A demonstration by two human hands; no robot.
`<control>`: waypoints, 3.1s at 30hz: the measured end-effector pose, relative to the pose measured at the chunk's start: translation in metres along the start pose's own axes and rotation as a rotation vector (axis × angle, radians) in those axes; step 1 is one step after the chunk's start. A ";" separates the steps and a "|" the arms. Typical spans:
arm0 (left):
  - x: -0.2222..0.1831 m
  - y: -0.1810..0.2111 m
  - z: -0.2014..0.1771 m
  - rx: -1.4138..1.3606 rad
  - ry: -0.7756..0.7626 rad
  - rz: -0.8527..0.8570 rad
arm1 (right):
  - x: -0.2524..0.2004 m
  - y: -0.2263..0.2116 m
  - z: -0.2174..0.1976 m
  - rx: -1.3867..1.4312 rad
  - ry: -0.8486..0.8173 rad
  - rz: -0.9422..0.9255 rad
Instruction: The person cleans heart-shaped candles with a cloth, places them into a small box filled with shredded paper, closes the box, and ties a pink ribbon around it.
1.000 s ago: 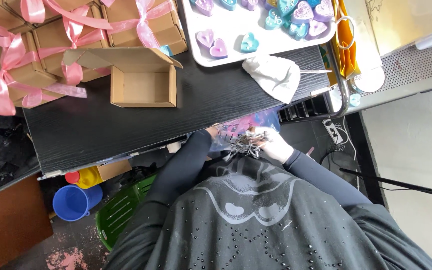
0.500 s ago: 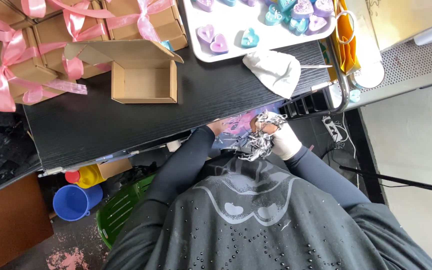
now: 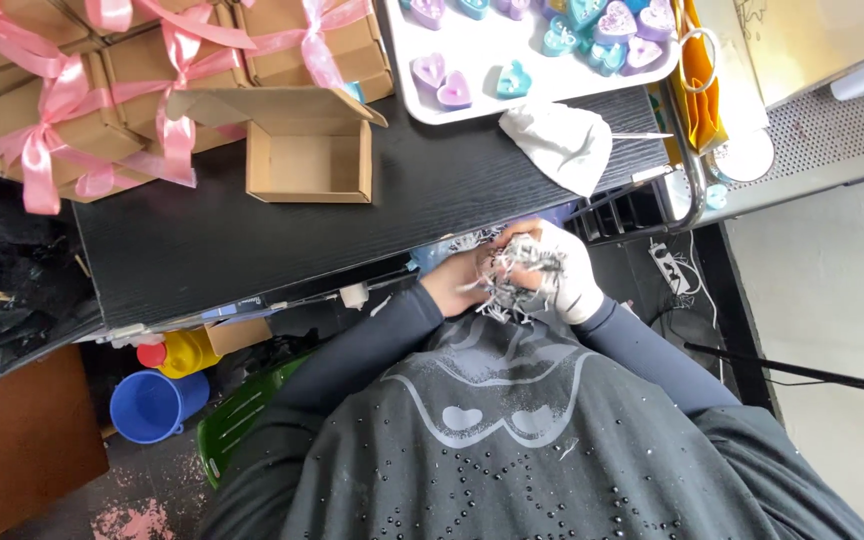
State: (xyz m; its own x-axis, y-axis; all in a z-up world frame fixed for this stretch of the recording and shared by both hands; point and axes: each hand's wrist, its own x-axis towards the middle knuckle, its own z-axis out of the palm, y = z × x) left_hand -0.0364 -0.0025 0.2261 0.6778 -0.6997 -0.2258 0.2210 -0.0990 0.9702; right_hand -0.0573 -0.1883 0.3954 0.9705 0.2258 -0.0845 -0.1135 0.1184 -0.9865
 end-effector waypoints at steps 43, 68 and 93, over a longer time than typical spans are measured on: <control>-0.121 0.160 -0.073 -1.254 0.043 0.209 | 0.065 -0.068 0.155 -1.231 -0.334 -1.097; -0.144 0.170 -0.088 -1.288 0.036 0.343 | 0.064 -0.066 0.128 -1.391 -0.146 -1.092; -0.148 0.210 -0.067 -1.365 -0.131 0.125 | 0.061 -0.060 0.141 -0.938 -0.006 -0.905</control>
State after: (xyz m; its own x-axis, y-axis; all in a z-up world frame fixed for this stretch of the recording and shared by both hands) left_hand -0.0429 0.1274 0.4577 0.6903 -0.7209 -0.0608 0.7225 0.6825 0.1108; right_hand -0.0217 -0.0454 0.4691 0.6230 0.4261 0.6560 0.7693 -0.4857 -0.4150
